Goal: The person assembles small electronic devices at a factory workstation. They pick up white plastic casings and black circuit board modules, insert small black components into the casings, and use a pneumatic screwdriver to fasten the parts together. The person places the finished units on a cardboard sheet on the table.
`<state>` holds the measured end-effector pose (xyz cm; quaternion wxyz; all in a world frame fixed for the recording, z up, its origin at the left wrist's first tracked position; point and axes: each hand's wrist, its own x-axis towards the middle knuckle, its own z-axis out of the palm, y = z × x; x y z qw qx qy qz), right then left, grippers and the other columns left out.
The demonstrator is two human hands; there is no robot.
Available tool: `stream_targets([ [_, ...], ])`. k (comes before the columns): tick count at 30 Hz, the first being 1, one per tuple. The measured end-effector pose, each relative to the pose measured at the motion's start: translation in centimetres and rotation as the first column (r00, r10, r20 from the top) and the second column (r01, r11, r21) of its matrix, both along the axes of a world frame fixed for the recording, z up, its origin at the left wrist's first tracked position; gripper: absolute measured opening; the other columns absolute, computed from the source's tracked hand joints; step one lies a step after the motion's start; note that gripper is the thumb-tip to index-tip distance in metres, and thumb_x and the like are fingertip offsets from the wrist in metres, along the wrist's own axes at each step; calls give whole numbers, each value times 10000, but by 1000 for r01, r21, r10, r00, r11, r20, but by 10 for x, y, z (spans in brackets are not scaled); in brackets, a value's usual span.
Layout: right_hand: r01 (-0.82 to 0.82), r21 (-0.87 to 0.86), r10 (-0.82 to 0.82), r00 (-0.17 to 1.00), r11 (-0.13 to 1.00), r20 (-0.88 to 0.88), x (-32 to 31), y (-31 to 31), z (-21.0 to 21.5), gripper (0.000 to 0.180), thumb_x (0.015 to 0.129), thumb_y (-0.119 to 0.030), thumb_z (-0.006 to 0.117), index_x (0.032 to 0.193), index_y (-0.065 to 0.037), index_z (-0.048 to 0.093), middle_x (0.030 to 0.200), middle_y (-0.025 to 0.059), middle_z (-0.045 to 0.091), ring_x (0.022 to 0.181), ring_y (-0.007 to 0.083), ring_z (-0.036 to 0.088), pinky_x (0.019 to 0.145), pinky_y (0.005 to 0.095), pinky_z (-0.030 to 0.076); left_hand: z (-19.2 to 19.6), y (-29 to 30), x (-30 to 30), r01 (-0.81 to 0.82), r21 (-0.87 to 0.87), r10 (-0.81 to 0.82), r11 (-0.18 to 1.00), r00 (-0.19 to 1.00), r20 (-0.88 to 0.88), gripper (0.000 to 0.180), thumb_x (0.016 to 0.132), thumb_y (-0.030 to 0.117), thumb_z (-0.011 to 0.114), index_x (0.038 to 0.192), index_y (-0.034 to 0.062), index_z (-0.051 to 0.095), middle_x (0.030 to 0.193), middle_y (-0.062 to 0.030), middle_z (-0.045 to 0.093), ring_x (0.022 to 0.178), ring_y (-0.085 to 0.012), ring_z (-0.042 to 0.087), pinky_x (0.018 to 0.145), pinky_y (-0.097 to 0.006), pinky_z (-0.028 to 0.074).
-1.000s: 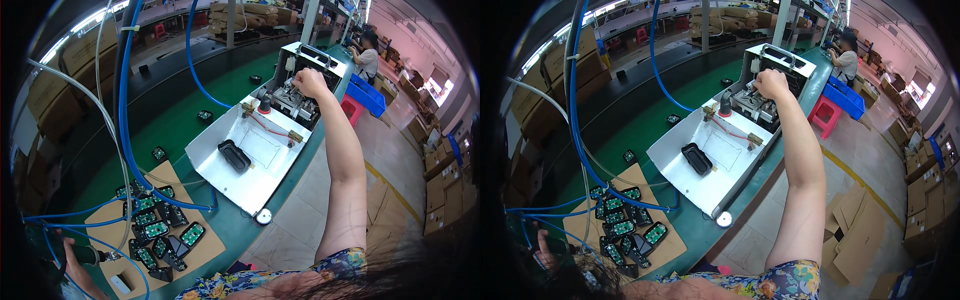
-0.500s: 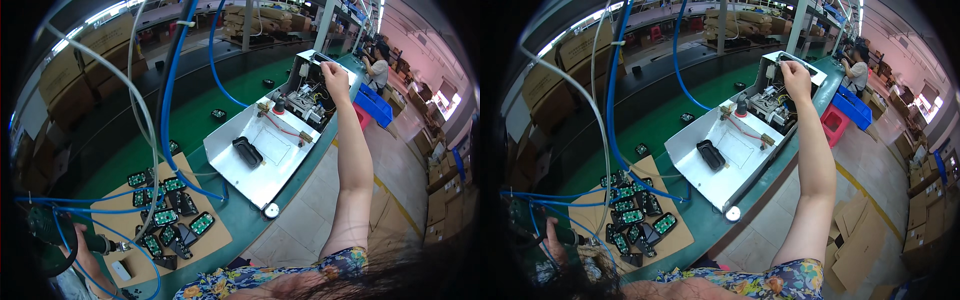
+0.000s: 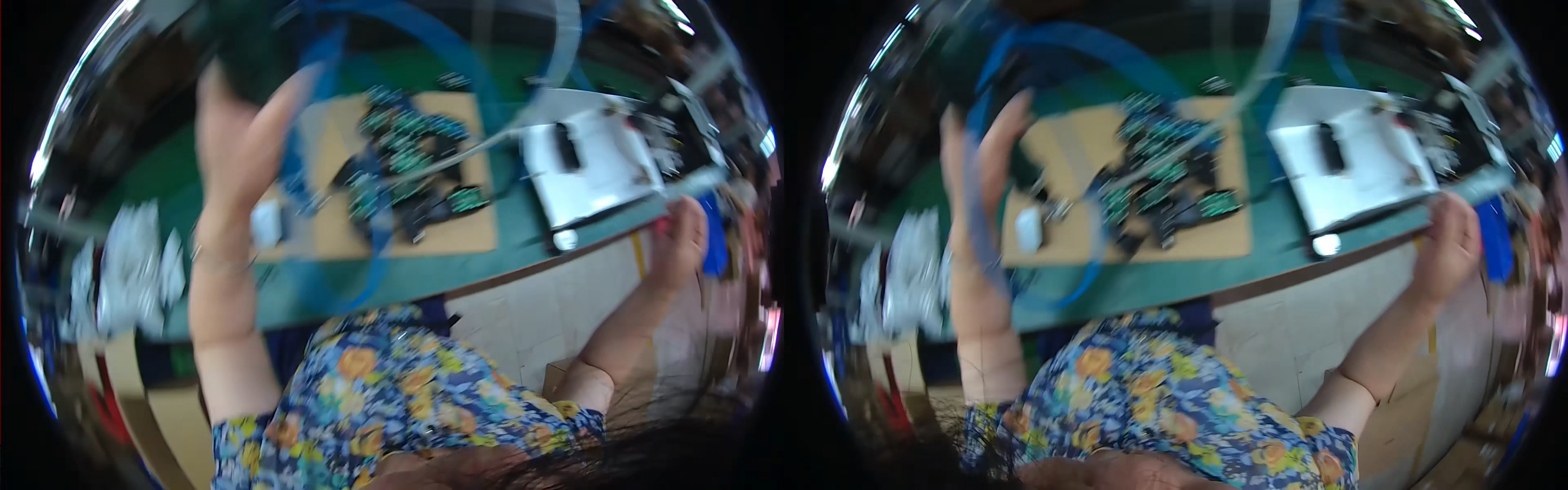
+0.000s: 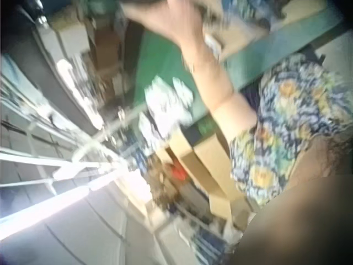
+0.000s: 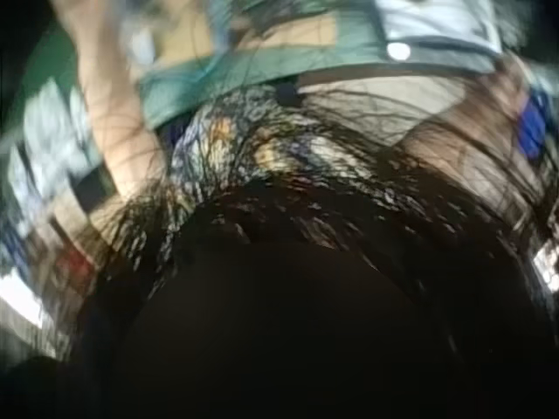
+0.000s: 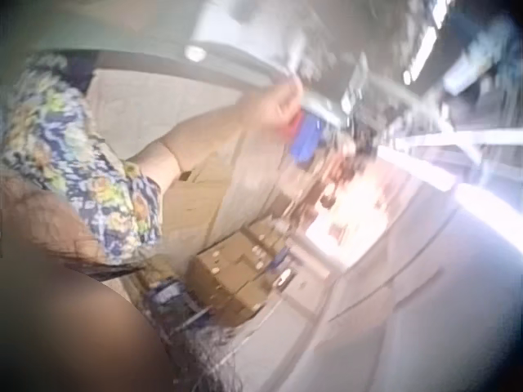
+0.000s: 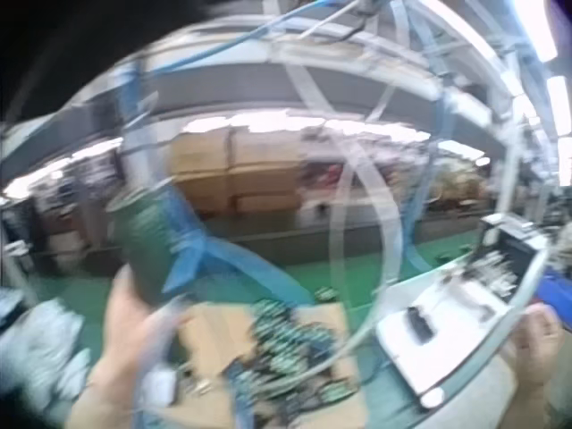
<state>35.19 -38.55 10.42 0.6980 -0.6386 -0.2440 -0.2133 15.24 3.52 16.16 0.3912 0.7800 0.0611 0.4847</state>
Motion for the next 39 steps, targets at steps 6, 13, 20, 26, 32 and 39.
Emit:
stream_targets([
  [6, -493, -135, 511, 813, 859, 281, -104, 104, 21, 194, 909, -168, 424, 884, 0, 519, 728, 38, 398, 622, 135, 308, 665, 323, 283, 11, 8, -48, 128, -238, -168, 963, 974, -154, 502, 732, 72, 646, 1158, 4, 391, 955, -82, 534, 874, -135, 517, 783, -273, 435],
  [13, -666, -277, 719, 609, 693, 336, -195, 188, 38, 230, 825, -240, 554, 853, -12, 553, 723, 74, 481, 641, 161, 452, 595, 310, 355, 9, 15, -64, 198, -133, -208, 971, 976, -65, 567, 733, 123, 630, 1209, -17, 355, 1012, -138, 553, 921, -204, 540, 822, -297, 425],
  [20, -840, -240, 855, 514, 486, -68, -225, 231, 38, 340, 844, -217, 544, 1041, 60, 526, 976, 146, 570, 870, 194, 561, 766, 287, 452, 6, 12, -54, 122, -37, -123, 992, 992, -24, 545, 739, 158, 616, 1206, 23, 370, 1032, -189, 553, 955, -274, 546, 843, -336, 418],
  [26, -991, -3, 916, 126, 135, -380, -220, 246, 47, 407, 832, -168, 549, 1149, 74, 464, 1065, 166, 556, 984, 215, 551, 835, 311, 456, 8, 8, -49, 57, -6, -57, 998, 990, -128, 553, 740, 231, 617, 1190, 35, 363, 1104, -211, 499, 1012, -351, 506, 865, -392, 395],
  [32, -396, -370, 519, 784, 840, 340, -239, 218, 38, 600, 766, -323, 622, 1174, 78, 444, 1115, 230, 527, 1051, 312, 516, 923, 355, 396, 1, 9, -45, 58, 89, -51, 994, 996, -78, 577, 750, 237, 608, 1202, 3, 337, 1127, -228, 466, 1028, -362, 482, 860, -406, 396],
  [39, -510, -561, 682, 718, 652, 140, -227, 232, 12, 692, 723, -265, 632, 1265, 50, 339, 1205, 205, 458, 1170, 290, 406, 995, 356, 296, 15, -2, -48, 205, 4, -201, 979, 963, -178, 591, 796, 264, 558, 1201, -84, 304, 1093, -285, 446, 1023, -399, 459, 879, -408, 382],
])
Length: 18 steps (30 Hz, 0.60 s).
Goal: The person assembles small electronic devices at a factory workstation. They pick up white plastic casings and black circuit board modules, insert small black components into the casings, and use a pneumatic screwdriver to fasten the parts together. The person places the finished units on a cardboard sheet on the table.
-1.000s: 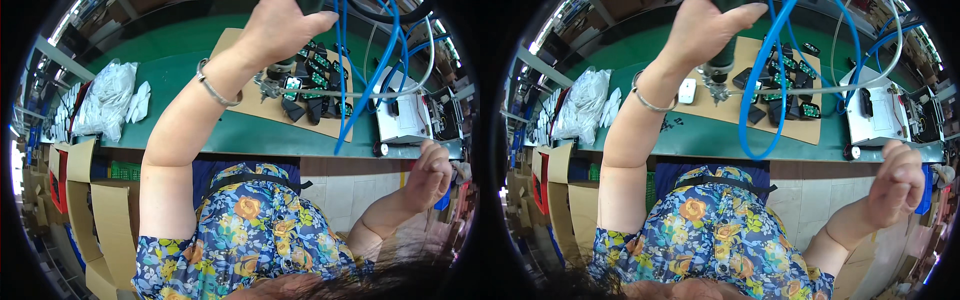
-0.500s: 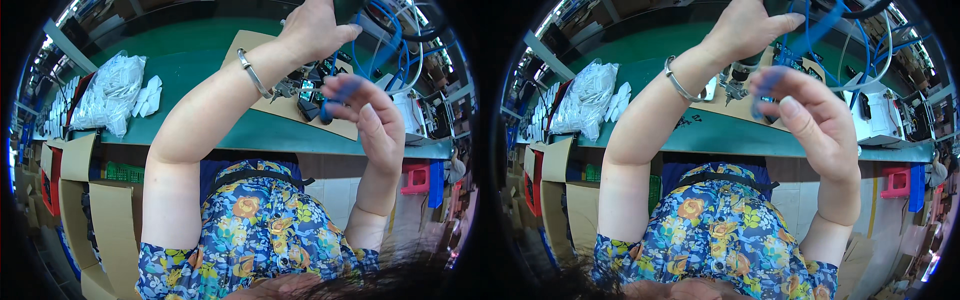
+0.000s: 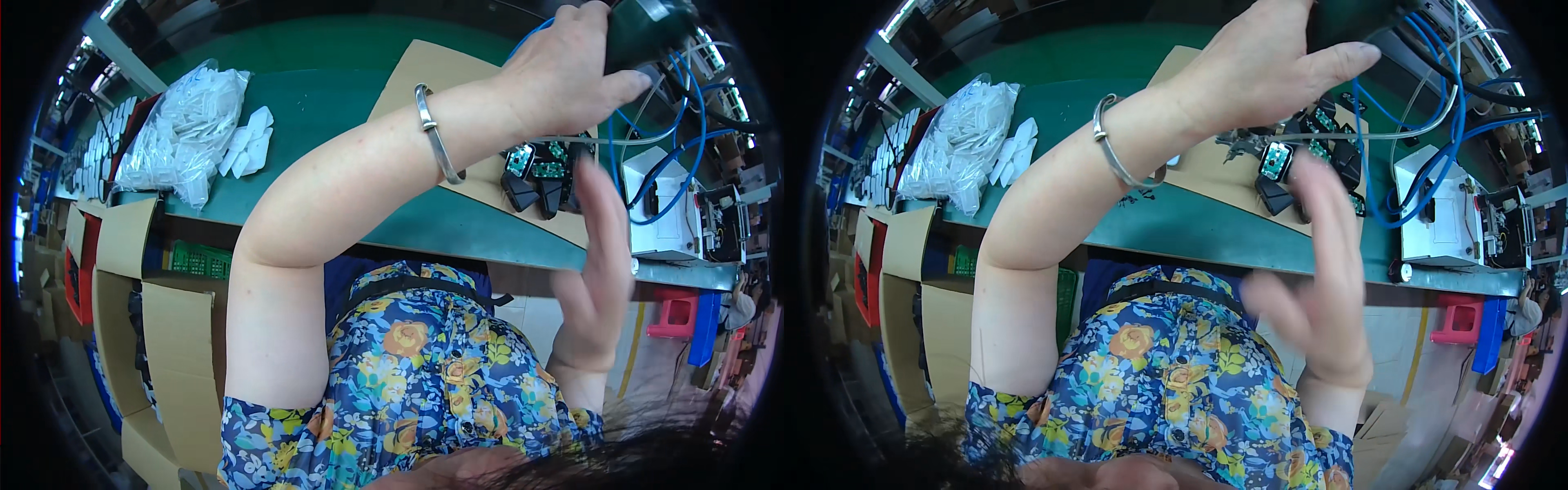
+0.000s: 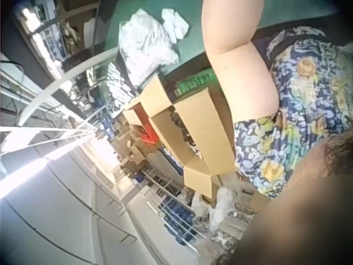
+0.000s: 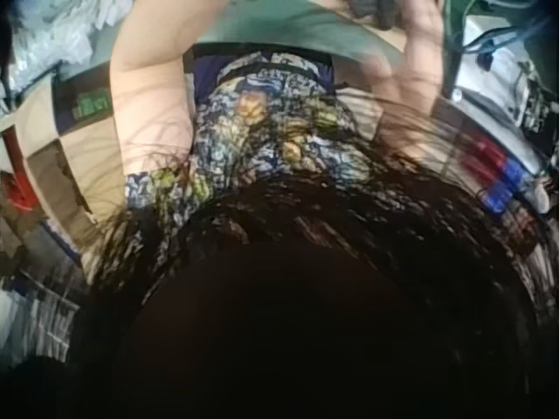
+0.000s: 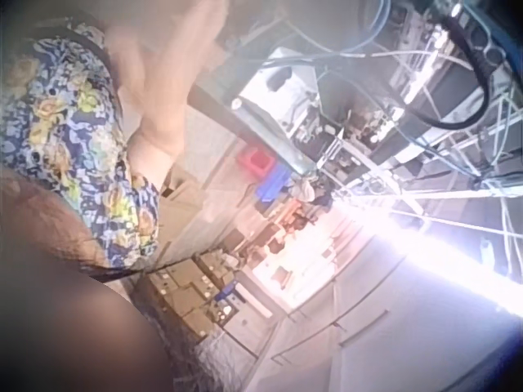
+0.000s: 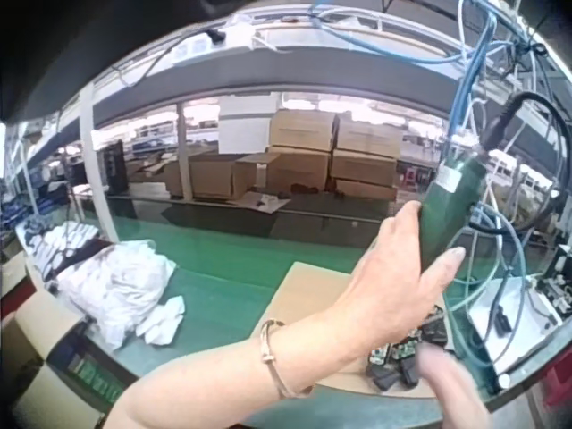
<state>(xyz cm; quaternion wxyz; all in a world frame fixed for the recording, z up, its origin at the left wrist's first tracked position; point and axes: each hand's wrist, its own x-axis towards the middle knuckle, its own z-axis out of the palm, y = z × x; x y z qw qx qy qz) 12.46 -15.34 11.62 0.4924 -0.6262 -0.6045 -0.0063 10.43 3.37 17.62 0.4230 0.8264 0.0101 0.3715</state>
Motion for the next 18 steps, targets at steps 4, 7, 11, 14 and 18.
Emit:
stream_targets([
  [4, 61, 176, 30, 882, 982, -471, 48, 61, -3, 797, 698, -391, 662, 1254, 54, 306, 1099, 142, 486, 1014, 200, 449, 870, 292, 365, -10, -20, -2, -154, -40, 157, 987, 986, 63, 454, 763, 318, 598, 933, -94, 515, 860, -238, 563, 764, -346, 564, 741, -379, 465],
  [7, -39, 220, 164, 796, 975, -583, 81, 75, 9, 885, 672, -588, 639, 1204, 57, 349, 937, 82, 545, 795, 141, 540, 735, 233, 448, 4, -36, -19, -75, 85, 82, 994, 993, -87, 358, 780, 233, 569, 960, -75, 527, 921, -210, 550, 900, -355, 520, 743, -382, 462],
  [11, -159, 366, 360, 726, 917, -586, 97, 99, 28, 925, 618, -630, 654, 1184, 49, 382, 843, 70, 537, 731, 152, 548, 682, 269, 470, -6, 13, -85, -114, 396, 72, 911, 990, 121, 359, 759, 149, 607, 1070, -4, 513, 963, -145, 550, 880, -269, 529, 735, -330, 459],
  [14, -466, 463, 657, 506, 754, -559, 109, 94, 30, 921, 589, -649, 661, 1151, 31, 395, 793, 60, 506, 702, 145, 519, 638, 267, 454, -70, 30, -100, -317, 329, 414, 890, 864, -287, 525, 756, 178, 643, 1212, 25, 435, 1000, -138, 523, 820, -233, 537, 728, -308, 454],
  [18, -596, 495, 751, 311, 632, -583, 112, 78, 30, 817, 585, -580, 711, 1086, -14, 399, 738, 12, 459, 648, 94, 457, 591, 231, 395, -142, 40, -88, -334, 222, 390, 916, 616, -684, 594, 760, 252, 639, 1253, 33, 389, 1058, -197, 495, 908, -285, 542, 768, -335, 452],
])
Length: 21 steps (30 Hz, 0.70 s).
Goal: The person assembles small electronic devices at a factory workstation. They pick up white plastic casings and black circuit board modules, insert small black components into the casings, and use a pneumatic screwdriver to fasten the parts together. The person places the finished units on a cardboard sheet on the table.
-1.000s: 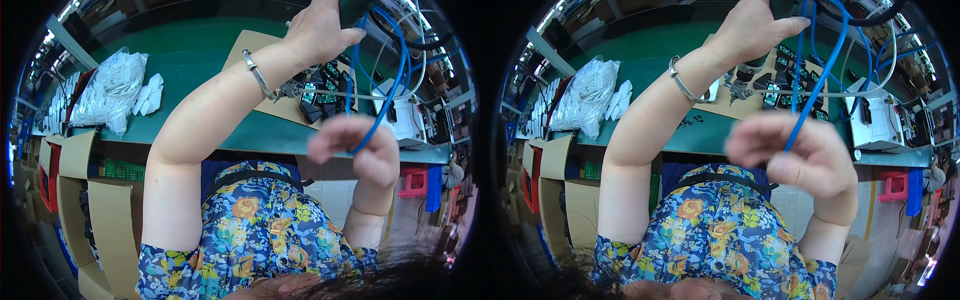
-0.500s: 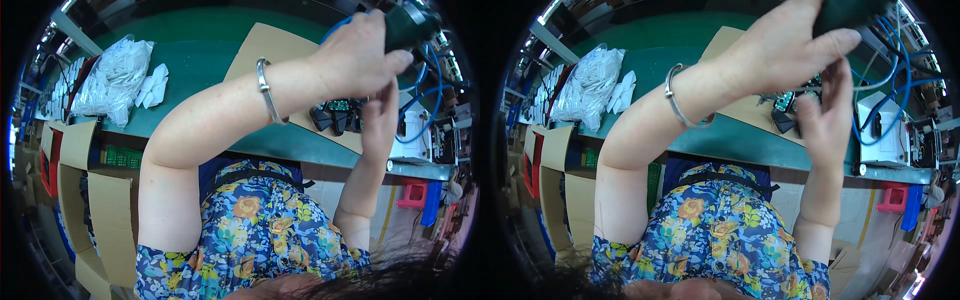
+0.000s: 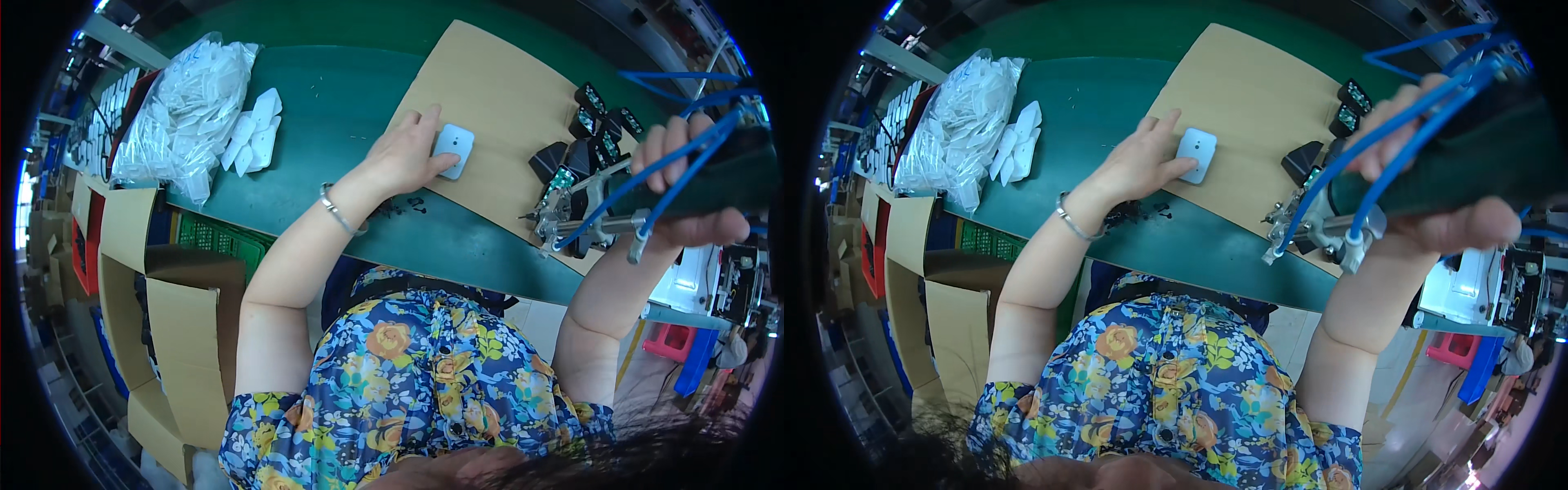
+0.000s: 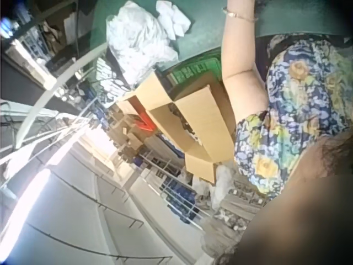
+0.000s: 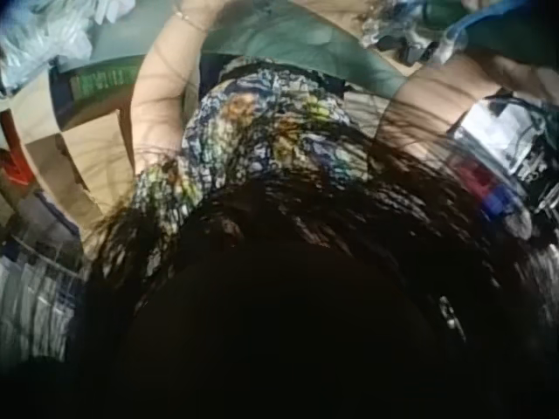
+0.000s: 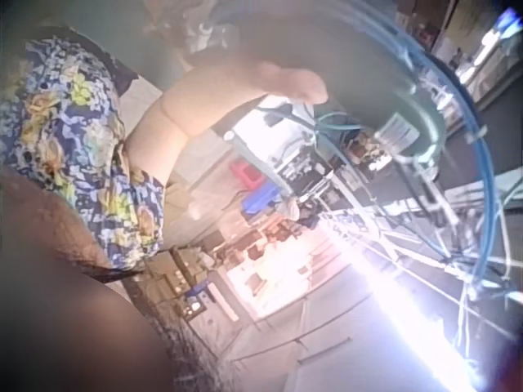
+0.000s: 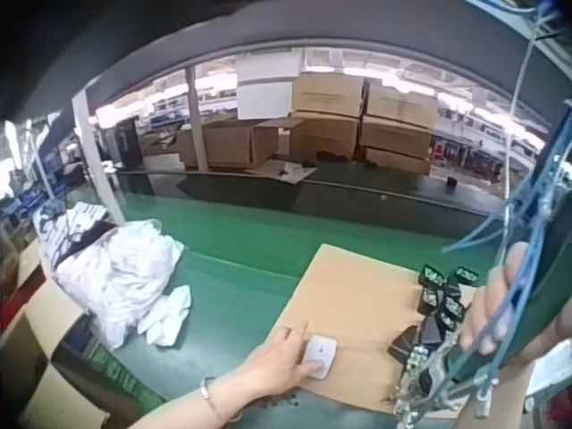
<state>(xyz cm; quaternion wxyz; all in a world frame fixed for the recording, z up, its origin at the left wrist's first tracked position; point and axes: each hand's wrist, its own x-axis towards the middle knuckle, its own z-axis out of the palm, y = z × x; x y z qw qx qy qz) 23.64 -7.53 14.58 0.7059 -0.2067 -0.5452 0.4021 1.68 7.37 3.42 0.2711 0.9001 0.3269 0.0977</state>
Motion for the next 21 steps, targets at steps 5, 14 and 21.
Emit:
stream_targets([
  [5, -79, 70, 76, 996, 994, 37, -8, -9, 7, 739, 623, -505, 720, 1097, -46, 386, 732, -7, 497, 633, 81, 469, 616, 216, 395, -23, 3, 14, 43, -238, -43, 970, 999, 4, 519, 758, 211, 637, 1205, 40, 436, 1060, -200, 528, 916, -300, 562, 781, -330, 457],
  [14, 29, 25, -31, 996, 999, 89, -5, -16, 12, 662, 611, -444, 742, 1052, -67, 422, 712, -15, 501, 636, 71, 475, 627, 192, 384, -16, -47, -4, 208, -780, 61, 590, 952, 300, 368, 770, 137, 633, 1096, 28, 501, 772, -14, 586, 661, -62, 545, 534, -208, 449],
  [21, 61, 25, -63, 994, 998, 88, -14, -8, 10, 597, 658, -434, 674, 1039, -53, 416, 742, 1, 490, 659, 82, 468, 650, 192, 378, -23, -61, -15, 161, -932, 152, 326, 964, 220, 457, 729, 198, 641, 1117, -1, 503, 657, -29, 521, 528, -78, 523, 434, -195, 449],
])
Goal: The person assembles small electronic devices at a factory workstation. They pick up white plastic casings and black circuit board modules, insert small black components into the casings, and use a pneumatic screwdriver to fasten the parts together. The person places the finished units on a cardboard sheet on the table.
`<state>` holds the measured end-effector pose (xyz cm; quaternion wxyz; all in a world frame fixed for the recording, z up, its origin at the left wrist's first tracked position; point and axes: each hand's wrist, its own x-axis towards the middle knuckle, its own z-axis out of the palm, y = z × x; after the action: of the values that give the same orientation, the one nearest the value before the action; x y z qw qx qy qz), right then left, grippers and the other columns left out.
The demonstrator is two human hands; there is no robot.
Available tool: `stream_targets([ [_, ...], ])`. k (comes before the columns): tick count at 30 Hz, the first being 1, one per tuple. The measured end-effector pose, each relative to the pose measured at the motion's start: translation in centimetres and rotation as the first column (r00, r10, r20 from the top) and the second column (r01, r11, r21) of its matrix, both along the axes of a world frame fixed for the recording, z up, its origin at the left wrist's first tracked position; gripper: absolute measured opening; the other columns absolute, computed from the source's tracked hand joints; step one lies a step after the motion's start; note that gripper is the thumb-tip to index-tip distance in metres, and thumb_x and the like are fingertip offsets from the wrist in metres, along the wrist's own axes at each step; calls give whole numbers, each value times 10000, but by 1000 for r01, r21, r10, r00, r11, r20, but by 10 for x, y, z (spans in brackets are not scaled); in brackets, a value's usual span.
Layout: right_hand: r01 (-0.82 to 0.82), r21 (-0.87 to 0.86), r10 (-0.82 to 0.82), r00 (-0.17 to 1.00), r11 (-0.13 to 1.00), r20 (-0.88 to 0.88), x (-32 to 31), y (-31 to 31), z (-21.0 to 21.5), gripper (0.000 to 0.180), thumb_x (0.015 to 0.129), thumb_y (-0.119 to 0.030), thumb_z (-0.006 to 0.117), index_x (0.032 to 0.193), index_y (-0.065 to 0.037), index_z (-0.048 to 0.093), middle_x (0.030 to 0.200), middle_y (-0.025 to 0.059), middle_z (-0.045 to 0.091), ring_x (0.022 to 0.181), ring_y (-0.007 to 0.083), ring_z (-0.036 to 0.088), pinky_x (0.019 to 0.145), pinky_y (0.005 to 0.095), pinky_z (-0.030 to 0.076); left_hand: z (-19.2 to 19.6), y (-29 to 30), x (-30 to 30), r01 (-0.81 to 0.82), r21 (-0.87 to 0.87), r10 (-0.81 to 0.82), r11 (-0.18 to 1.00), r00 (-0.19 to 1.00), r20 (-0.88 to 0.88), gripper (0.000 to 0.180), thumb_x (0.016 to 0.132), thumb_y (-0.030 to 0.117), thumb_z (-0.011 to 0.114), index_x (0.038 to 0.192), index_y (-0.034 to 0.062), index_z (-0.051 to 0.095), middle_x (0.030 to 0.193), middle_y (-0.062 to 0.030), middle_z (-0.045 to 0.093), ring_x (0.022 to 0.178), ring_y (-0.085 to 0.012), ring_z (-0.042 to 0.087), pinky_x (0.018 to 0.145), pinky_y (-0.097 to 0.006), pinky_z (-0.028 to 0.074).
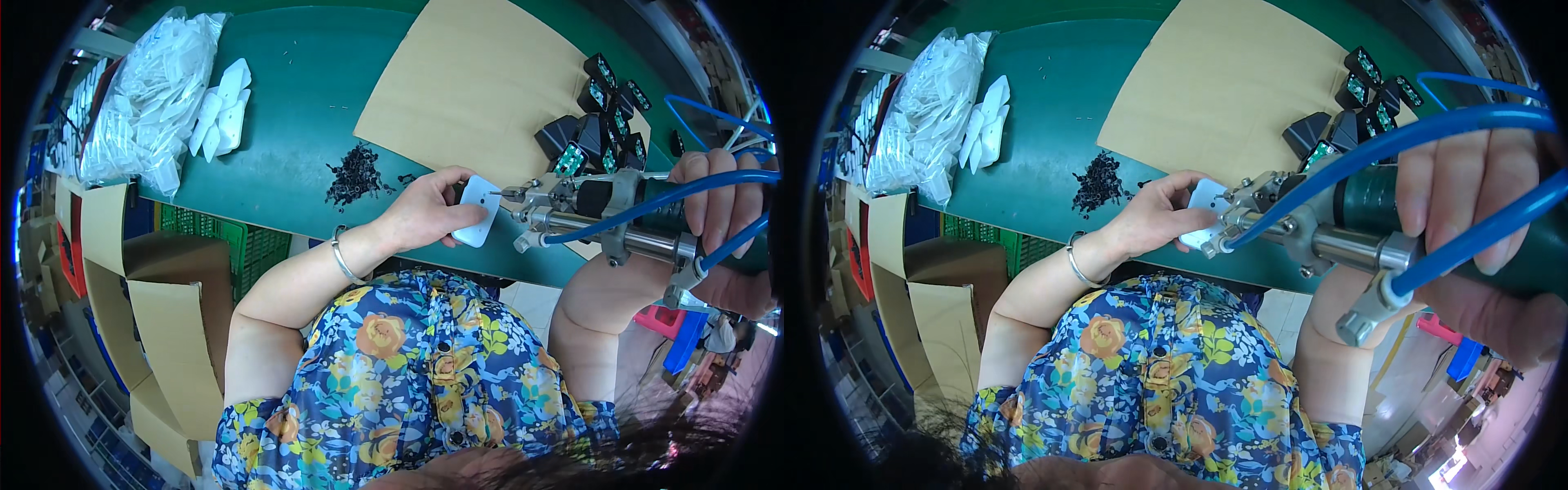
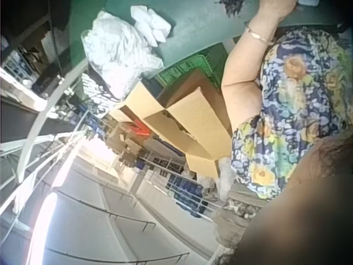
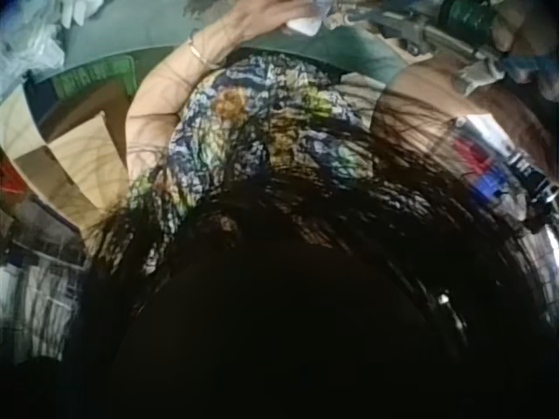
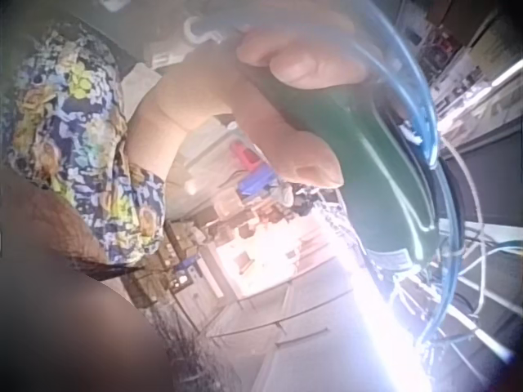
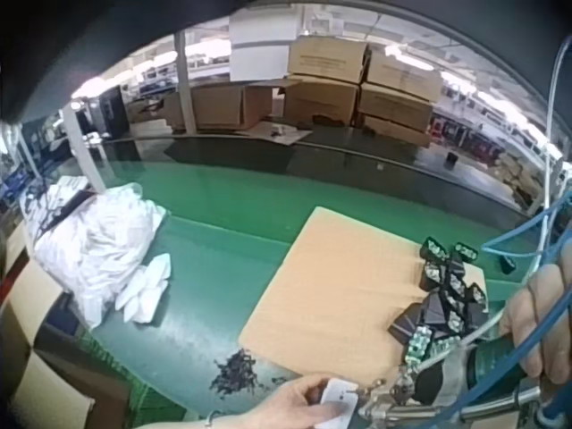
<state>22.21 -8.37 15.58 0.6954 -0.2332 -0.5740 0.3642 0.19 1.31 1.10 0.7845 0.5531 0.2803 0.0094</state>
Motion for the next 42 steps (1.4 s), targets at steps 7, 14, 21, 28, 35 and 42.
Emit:
stream_targets([
  [7, 21, 3, -21, 1000, 1000, 8, -5, -2, -3, 538, 705, -424, 606, 1027, -40, 411, 772, 16, 478, 682, 94, 462, 674, 191, 372, -2, 0, -1, -18, -39, 20, 999, 998, 56, 446, 731, 200, 645, 1102, -6, 509, 639, -23, 518, 514, -68, 517, 420, -185, 442],
  [14, 80, 4, -80, 995, 997, 64, -10, -4, -3, 488, 752, -414, 539, 1015, -26, 405, 802, 32, 467, 706, 105, 456, 697, 190, 367, 9, 1, -2, -21, -53, 22, 998, 1000, 20, 338, 756, 86, 630, 1069, 12, 525, 725, -24, 588, 563, -53, 527, 440, -179, 408],
  [21, 124, 7, -125, 990, 992, 65, -14, -4, -7, 447, 798, -404, 471, 1002, -12, 399, 833, 47, 455, 729, 117, 449, 720, 190, 361, 14, 6, -2, -48, -70, 51, 996, 998, 33, 336, 759, 76, 620, 1076, 12, 526, 721, -19, 582, 568, -52, 519, 443, -184, 409],
  [28, 100, 5, -99, 995, 995, -10, -19, -1, -11, 421, 845, -394, 403, 990, 1, 393, 863, 63, 444, 752, 128, 443, 744, 189, 356, 5, 13, -10, -42, 148, 37, 988, 999, 36, 382, 750, 113, 623, 1101, 16, 507, 742, -24, 581, 595, -64, 534, 480, -192, 431],
  [35, 457, -4, -447, 872, 890, 202, -39, -5, -19, 412, 892, -384, 335, 978, 15, 387, 893, 78, 433, 775, 140, 437, 767, 188, 350, -8, 13, -30, -187, -111, 196, 976, 978, 72, 381, 828, 129, 575, 1175, 30, 452, 932, -59, 573, 809, -102, 564, 602, -213, 485],
  [42, 243, 962, 580, -804, 121, 131, -74, -22, -59, 407, 952, -310, 212, 993, 64, 369, 931, 119, 410, 824, 178, 443, 803, 214, 361, -8, 8, -10, -180, -132, 195, 975, 975, 107, 433, 816, 152, 608, 1184, -18, 455, 679, -11, 527, 620, -72, 539, 539, -209, 496],
])
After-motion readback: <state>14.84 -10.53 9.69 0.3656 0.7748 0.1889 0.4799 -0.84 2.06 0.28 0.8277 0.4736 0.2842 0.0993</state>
